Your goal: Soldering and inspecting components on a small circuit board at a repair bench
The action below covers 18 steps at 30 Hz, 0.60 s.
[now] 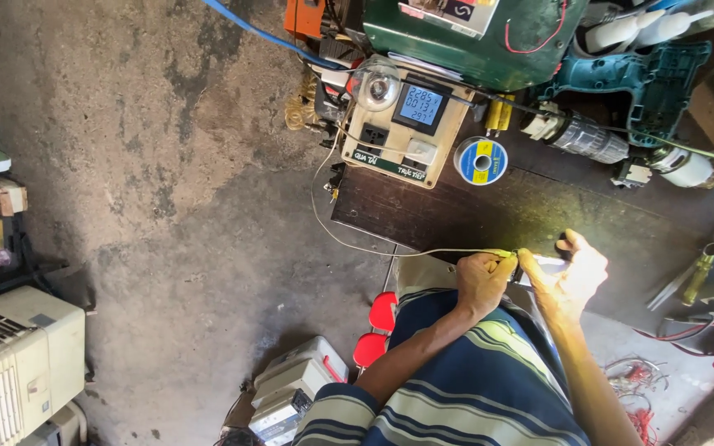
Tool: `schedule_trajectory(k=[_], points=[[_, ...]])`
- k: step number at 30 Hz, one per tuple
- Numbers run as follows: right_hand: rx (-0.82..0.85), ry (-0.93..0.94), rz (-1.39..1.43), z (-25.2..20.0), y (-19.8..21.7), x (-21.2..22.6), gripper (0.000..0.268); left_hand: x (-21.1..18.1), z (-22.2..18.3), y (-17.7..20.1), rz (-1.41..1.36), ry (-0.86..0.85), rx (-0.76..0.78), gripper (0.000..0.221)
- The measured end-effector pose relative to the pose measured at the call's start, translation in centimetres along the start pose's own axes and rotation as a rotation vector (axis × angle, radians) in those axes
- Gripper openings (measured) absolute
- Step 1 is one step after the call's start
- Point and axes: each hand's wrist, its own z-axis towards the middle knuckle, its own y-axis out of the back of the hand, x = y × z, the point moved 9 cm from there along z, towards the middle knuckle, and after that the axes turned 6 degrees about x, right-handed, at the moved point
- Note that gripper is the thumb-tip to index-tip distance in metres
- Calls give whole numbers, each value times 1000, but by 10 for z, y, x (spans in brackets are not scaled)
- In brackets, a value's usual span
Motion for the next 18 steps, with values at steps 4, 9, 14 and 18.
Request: schedule_trajectory(k=[4,9,14,18], points=[[-163,252,81,-4,-16,-40,79,40,9,-8,-84,37,-16,28],[-141,287,7,0,-22,-49,78,64,13,-16,-29,40,-19,27],[-101,337,-18,2,-20,-39,72,67,14,-15,13,31,-11,27],[-105,472,-69,0,-22,-35,49,59,11,-11,-16,38,-33,22]])
